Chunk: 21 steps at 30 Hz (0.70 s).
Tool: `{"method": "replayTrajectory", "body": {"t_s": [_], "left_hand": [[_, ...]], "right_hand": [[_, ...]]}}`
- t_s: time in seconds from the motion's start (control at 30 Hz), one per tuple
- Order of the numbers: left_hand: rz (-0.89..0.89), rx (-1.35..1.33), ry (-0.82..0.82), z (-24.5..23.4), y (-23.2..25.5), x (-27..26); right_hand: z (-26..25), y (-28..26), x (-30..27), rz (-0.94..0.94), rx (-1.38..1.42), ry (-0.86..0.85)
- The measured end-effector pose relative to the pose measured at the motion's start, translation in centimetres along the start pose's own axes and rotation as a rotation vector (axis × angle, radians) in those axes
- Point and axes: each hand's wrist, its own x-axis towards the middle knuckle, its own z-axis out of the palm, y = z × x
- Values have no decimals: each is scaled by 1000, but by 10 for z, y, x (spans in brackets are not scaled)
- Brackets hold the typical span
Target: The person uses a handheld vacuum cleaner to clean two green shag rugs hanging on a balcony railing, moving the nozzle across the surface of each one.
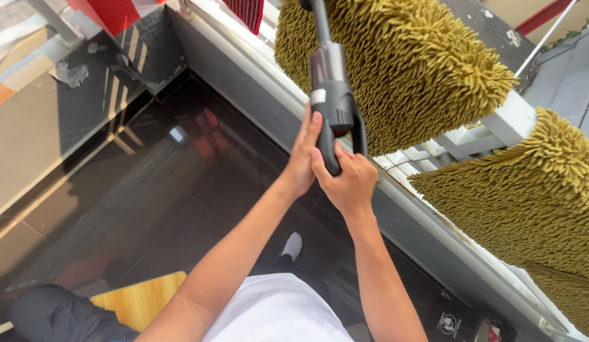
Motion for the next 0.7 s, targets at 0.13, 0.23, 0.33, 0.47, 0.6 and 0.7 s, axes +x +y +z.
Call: {"method": "replayTrajectory", "body": {"t_s": [0.13,0.23,0.33,0.47,0.6,0.7], "left_hand": [[-87,103,64,17,-35,-38],[-261,28,20,29,-43,-55],[-217,21,5,27,-36,-53],[-135,67,-29,16,-19,-38],[-175,20,-119,14,-25,-39],[-260,53,-32,27,-49,-58]], "right_hand": [[-44,0,-44,58,-69,-46],[-54,8,-56,60,-54,-50],[-52,9,-60,30,-21,-34],[-24,9,-39,10,8,27],[-31,8,-46,43,8,32],[-57,15,-67,43,-55,51]]}}
